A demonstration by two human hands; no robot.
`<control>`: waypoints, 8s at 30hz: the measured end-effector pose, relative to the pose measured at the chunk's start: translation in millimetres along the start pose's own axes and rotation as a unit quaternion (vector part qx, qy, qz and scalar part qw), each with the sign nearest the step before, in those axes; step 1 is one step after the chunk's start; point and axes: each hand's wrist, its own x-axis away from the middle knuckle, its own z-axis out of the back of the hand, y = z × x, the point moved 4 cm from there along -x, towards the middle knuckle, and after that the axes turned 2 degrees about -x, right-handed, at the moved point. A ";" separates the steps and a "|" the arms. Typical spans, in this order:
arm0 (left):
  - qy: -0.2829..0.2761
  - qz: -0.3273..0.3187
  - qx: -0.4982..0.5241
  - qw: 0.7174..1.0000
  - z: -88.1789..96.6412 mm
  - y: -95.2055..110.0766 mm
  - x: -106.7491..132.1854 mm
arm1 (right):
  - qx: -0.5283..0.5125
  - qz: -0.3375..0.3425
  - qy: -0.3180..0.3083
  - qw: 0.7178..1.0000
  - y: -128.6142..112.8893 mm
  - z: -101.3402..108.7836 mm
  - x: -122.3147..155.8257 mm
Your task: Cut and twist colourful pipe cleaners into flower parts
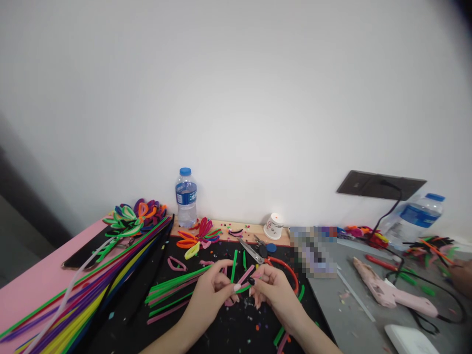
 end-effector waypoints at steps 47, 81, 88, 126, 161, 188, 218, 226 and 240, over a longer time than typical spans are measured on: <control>0.022 -0.164 -0.214 0.963 1.3 28.1 11.6 | -0.136 -0.027 -0.057 0.989 5.1 -5.5 1.3; -0.065 -0.178 -0.313 0.931 -5.4 17.5 11.3 | 0.128 0.063 -0.018 0.990 2.2 -2.6 2.4; -0.121 -0.191 -0.380 0.897 -14.7 17.9 16.5 | 0.198 0.069 -0.028 0.977 5.3 -9.1 7.8; -0.105 -0.228 -0.484 0.838 -22.4 23.1 25.8 | 0.359 0.055 -0.034 0.931 7.4 -15.8 16.3; -0.046 -0.043 -0.033 0.997 -3.5 13.0 4.9 | 0.658 0.145 0.128 0.727 -21.1 39.8 0.0; 0.103 -0.159 -0.207 0.960 23.8 34.7 5.5 | 0.557 0.097 0.047 0.824 -25.0 16.0 8.2; 0.069 -0.197 -0.279 0.937 19.5 34.9 6.8 | 0.617 0.104 -0.032 0.779 -23.9 3.1 12.4; 0.070 -0.210 -0.281 0.934 19.0 37.7 7.9 | 0.606 0.107 -0.035 0.787 -23.5 1.6 11.9; -0.015 -0.149 -0.175 0.973 21.1 30.7 0.2 | 0.607 0.118 -0.050 0.784 -23.8 5.3 9.9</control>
